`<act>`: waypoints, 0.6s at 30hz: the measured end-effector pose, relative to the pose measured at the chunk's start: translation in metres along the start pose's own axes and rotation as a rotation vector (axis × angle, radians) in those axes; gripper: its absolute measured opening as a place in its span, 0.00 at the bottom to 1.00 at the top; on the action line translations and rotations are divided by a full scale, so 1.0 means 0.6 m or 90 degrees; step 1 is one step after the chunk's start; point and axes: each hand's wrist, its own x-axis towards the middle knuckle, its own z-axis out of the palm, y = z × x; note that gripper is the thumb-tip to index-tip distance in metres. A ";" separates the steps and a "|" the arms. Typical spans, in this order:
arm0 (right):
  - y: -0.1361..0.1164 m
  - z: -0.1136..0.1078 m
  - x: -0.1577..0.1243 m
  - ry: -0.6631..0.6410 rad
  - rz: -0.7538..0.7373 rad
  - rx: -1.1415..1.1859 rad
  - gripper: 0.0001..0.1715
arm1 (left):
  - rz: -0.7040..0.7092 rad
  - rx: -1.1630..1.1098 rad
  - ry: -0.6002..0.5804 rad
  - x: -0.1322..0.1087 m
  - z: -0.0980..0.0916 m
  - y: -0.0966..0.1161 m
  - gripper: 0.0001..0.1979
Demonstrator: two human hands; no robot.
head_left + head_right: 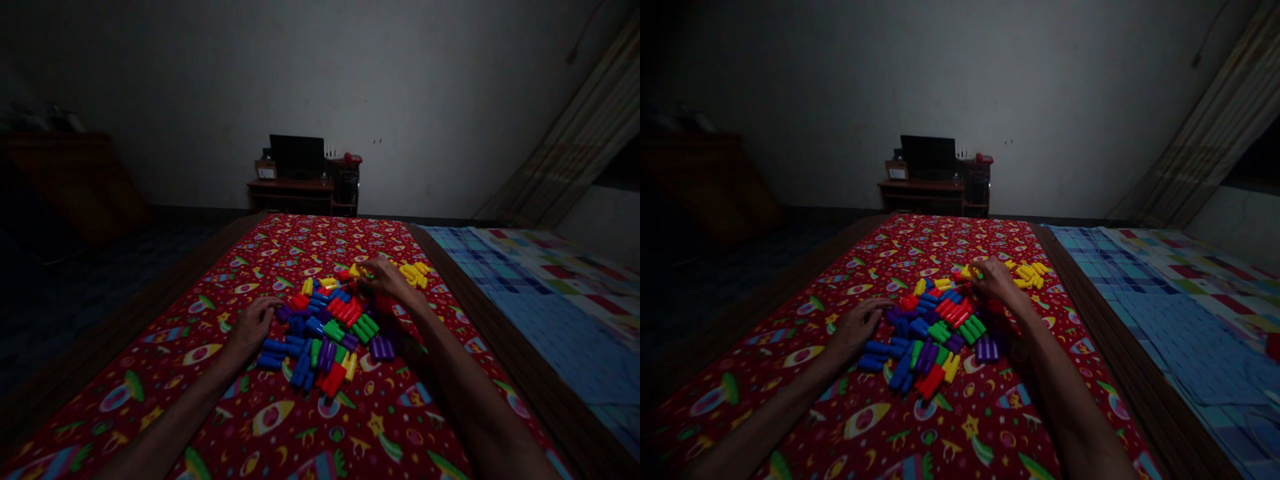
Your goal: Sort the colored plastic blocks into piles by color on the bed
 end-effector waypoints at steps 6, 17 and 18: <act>0.100 -0.027 -0.038 0.184 0.263 -0.089 0.18 | 0.021 0.002 0.009 0.001 0.006 -0.003 0.16; 0.041 -0.017 -0.018 0.202 0.165 -0.062 0.18 | 0.043 0.010 -0.011 0.007 0.015 -0.001 0.16; 0.021 -0.009 -0.013 0.171 0.117 -0.037 0.18 | 0.040 0.012 -0.011 0.008 0.017 -0.001 0.16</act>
